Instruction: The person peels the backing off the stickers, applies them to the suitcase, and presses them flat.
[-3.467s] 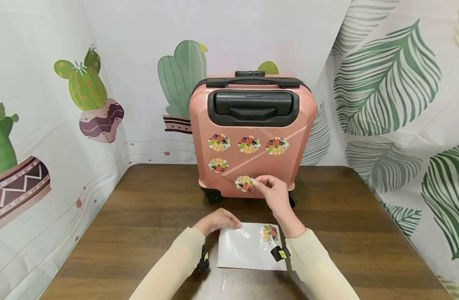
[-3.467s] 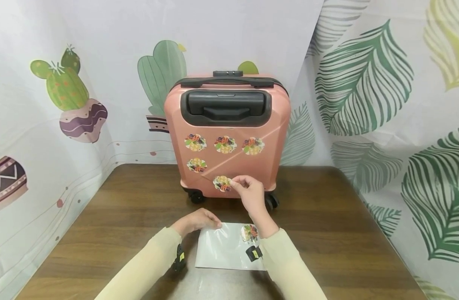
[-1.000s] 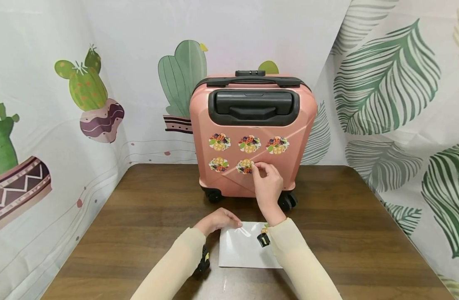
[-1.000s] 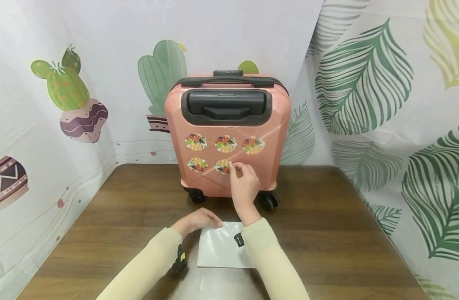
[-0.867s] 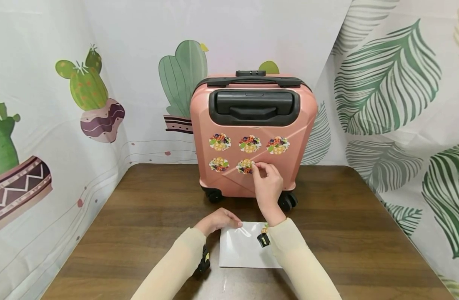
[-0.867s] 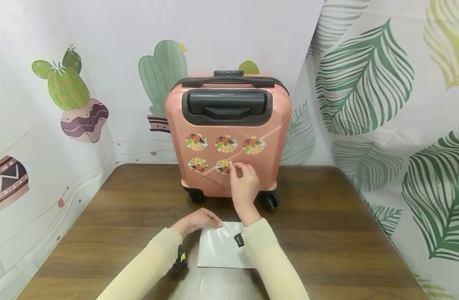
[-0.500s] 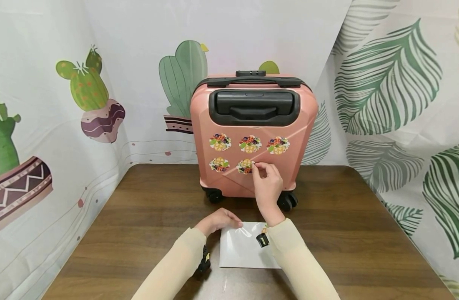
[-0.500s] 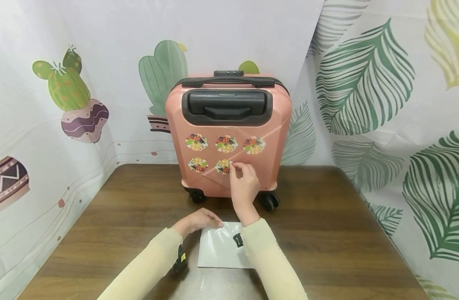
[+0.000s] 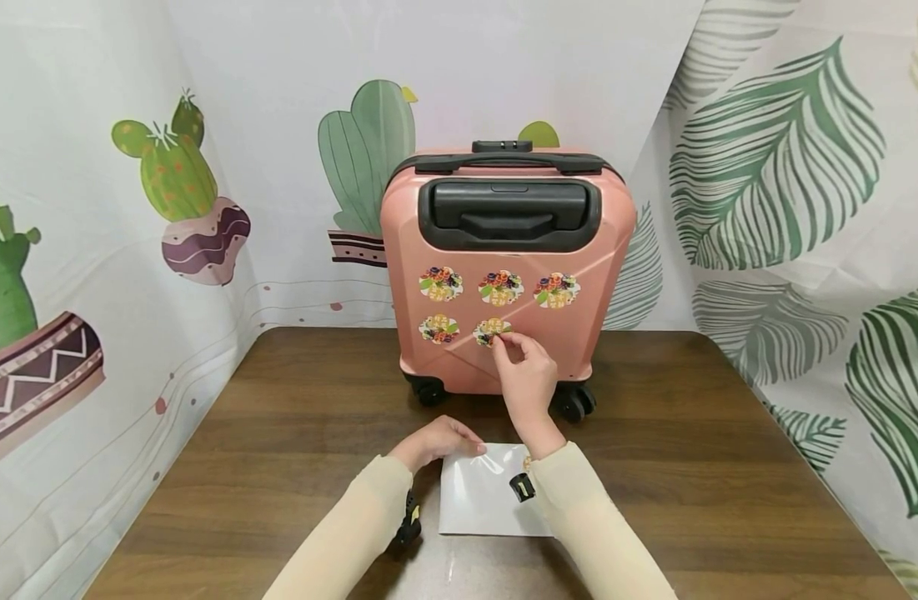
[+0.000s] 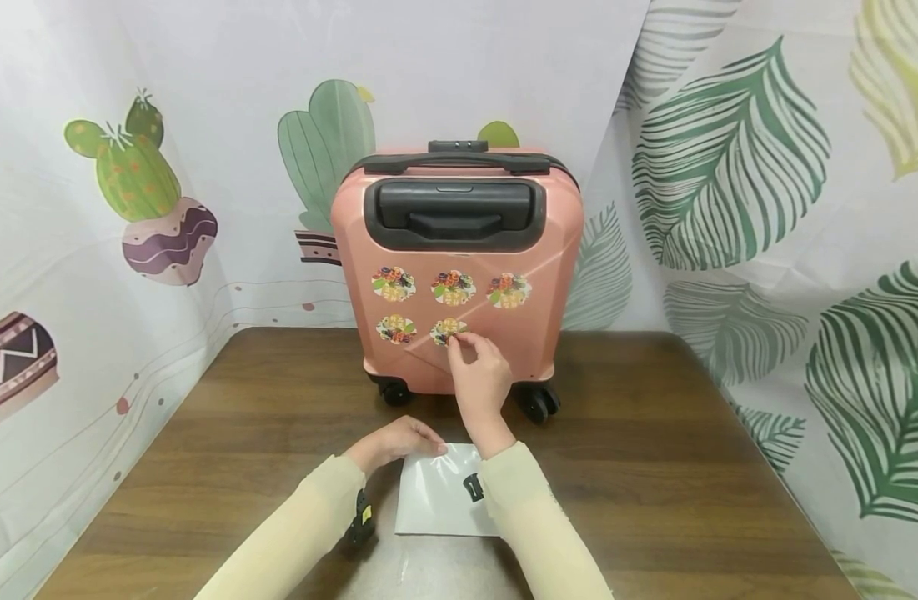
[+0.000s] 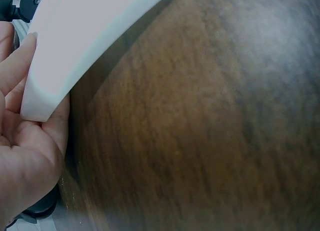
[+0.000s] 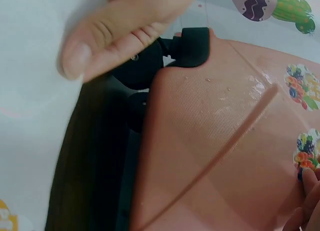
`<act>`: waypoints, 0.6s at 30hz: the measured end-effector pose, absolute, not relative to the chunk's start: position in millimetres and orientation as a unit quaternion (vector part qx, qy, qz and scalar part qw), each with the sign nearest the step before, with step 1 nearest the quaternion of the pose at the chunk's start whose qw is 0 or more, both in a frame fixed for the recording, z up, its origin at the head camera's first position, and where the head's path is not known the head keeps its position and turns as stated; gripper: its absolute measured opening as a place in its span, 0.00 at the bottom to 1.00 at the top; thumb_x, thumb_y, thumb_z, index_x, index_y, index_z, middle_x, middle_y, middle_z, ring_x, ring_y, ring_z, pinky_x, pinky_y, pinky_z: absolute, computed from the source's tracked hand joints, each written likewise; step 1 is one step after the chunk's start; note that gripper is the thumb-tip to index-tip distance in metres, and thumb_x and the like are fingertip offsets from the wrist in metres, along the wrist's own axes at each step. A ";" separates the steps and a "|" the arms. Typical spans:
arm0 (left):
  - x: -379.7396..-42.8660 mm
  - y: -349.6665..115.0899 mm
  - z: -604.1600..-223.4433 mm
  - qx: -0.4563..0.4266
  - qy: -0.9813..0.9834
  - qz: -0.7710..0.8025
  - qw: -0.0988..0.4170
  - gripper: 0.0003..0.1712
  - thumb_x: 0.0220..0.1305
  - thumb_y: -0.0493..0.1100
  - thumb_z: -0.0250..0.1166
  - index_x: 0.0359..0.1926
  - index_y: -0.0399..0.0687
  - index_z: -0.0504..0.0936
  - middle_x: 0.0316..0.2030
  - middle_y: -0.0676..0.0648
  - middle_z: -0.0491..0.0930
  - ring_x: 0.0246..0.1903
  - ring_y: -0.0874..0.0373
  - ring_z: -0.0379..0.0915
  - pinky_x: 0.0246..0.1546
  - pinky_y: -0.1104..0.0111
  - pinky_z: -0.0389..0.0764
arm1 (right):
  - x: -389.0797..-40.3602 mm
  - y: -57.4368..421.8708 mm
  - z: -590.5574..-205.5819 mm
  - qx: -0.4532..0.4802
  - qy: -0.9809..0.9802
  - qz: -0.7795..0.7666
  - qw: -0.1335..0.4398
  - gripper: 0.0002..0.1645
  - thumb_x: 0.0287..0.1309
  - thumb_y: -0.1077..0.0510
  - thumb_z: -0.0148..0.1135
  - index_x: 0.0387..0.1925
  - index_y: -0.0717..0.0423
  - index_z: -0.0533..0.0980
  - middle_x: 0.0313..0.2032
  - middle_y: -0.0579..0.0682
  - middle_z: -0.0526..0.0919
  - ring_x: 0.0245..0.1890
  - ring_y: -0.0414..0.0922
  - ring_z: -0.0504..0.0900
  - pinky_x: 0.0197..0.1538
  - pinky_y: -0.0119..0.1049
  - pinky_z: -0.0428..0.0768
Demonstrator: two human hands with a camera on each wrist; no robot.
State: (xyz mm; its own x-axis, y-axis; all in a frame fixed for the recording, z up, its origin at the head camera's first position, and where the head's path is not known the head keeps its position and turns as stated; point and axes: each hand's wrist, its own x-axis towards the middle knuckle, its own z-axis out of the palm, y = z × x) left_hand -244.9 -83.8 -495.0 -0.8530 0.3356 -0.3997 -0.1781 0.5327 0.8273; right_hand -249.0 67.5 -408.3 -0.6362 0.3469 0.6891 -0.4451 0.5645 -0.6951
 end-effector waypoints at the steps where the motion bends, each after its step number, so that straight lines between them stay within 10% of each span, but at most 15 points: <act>1: -244.9 -83.8 -495.1 0.048 0.833 0.482 0.267 0.12 0.62 0.41 0.73 0.43 0.39 0.91 0.43 0.47 0.89 0.42 0.59 0.77 0.54 0.61 0.79 | -249.2 66.6 -410.0 0.032 -0.778 0.463 0.424 0.08 0.60 0.58 0.72 0.35 0.61 0.88 0.32 0.56 0.91 0.31 0.52 0.88 0.36 0.49 0.84; 9: -243.9 -83.6 -493.7 0.048 0.834 0.479 0.269 0.12 0.63 0.42 0.73 0.43 0.39 0.91 0.43 0.47 0.89 0.43 0.59 0.78 0.56 0.59 0.79 | -241.5 62.2 -417.0 0.045 -0.812 0.460 0.357 0.10 0.60 0.56 0.72 0.38 0.60 0.87 0.36 0.56 0.91 0.36 0.53 0.89 0.40 0.50 0.84; 18: -245.8 -84.3 -493.1 0.057 0.835 0.476 0.270 0.12 0.63 0.43 0.73 0.43 0.39 0.91 0.46 0.45 0.89 0.45 0.59 0.78 0.55 0.61 0.79 | -227.8 92.2 -420.0 0.120 -0.845 0.462 0.242 0.10 0.62 0.61 0.70 0.45 0.59 0.84 0.35 0.55 0.85 0.30 0.43 0.78 0.34 0.28 0.76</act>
